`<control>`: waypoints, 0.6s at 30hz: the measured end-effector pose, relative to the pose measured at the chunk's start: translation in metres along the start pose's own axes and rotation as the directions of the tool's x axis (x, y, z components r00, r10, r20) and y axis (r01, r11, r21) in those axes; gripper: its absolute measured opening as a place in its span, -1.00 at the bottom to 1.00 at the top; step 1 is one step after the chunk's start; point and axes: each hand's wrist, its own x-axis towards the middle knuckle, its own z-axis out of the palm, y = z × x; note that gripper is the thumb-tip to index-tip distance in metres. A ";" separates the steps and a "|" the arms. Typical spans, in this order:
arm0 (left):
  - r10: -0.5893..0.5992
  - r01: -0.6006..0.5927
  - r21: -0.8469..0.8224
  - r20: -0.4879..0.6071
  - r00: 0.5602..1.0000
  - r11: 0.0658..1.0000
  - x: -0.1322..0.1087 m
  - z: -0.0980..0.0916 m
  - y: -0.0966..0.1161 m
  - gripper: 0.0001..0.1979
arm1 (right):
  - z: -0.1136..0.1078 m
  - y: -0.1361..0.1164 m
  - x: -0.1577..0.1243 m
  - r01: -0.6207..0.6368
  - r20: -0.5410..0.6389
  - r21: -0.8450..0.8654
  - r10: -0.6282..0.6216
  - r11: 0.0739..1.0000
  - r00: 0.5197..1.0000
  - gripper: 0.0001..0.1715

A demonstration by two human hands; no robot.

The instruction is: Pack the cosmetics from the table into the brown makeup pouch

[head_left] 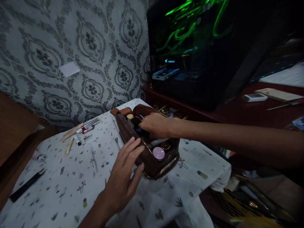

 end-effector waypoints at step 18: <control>0.083 -0.084 0.123 0.013 0.996 0.989 -0.002 0.003 -0.006 -0.40 | -0.007 0.017 0.006 -0.001 -0.032 0.109 0.005 0.994 0.999 -0.80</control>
